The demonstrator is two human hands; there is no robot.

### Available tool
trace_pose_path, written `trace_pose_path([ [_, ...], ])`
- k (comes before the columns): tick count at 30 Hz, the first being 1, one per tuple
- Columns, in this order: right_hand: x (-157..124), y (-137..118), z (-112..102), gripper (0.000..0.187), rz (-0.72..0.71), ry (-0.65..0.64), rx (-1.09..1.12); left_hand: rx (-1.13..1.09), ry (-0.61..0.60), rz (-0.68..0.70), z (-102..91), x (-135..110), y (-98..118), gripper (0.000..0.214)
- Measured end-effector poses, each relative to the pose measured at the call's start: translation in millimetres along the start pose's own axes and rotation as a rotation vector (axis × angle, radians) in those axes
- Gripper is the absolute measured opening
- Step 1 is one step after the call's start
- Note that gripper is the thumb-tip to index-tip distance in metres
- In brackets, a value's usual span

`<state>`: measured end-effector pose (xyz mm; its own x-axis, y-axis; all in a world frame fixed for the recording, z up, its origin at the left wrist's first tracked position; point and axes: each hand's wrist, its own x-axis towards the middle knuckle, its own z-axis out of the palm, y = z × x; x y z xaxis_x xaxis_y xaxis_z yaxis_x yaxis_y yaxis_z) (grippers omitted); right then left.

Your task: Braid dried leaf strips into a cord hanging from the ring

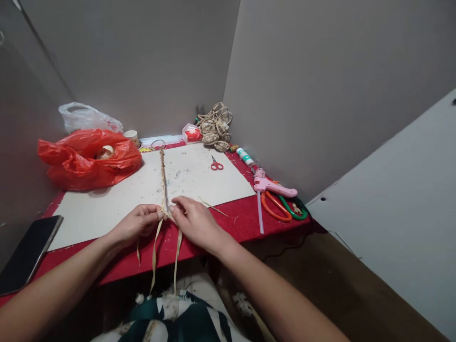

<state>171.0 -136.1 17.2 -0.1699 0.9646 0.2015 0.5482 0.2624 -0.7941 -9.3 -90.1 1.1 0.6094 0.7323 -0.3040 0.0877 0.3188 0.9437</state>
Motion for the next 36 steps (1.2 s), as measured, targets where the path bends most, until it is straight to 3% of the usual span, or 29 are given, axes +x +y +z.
trace_pose_path([
  [4, 24, 20, 24, 0.032, 0.165, -0.335, 0.359, 0.039, -0.004, 0.009, -2.6, 1, -2, 0.032],
  [9, 31, 28, 27, 0.037, 0.336, -0.494, 0.560, 0.268, -0.011, 0.101, -5.2, 2, -1, 0.034],
  [11, 30, 29, 28, 0.035, 0.370, -0.463, 0.586, 0.444, 0.003, 0.183, -6.0, 0, 2, 0.033],
  [17, 22, 25, 45, 0.032, 0.323, -0.132, 0.475, 1.175, 0.192, 0.247, -0.8, -17, 8, 0.034],
  [24, 15, 18, 53, 0.032, 0.373, -0.050, 0.570, 1.625, 0.220, 0.224, 23.6, -28, -6, 0.037],
  [28, 12, 16, 51, 0.028, 0.415, -0.096, 0.704, 1.681, 0.185, 0.210, 26.6, -27, -7, 0.036],
  [31, 11, 16, 48, 0.027, 0.436, -0.133, 0.795, 1.566, 0.115, 0.237, 26.1, -30, -2, 0.034],
  [36, 8, 16, 42, 0.022, 0.499, -0.141, 0.984, 1.105, -0.277, 0.237, 22.0, -36, 13, 0.028],
])
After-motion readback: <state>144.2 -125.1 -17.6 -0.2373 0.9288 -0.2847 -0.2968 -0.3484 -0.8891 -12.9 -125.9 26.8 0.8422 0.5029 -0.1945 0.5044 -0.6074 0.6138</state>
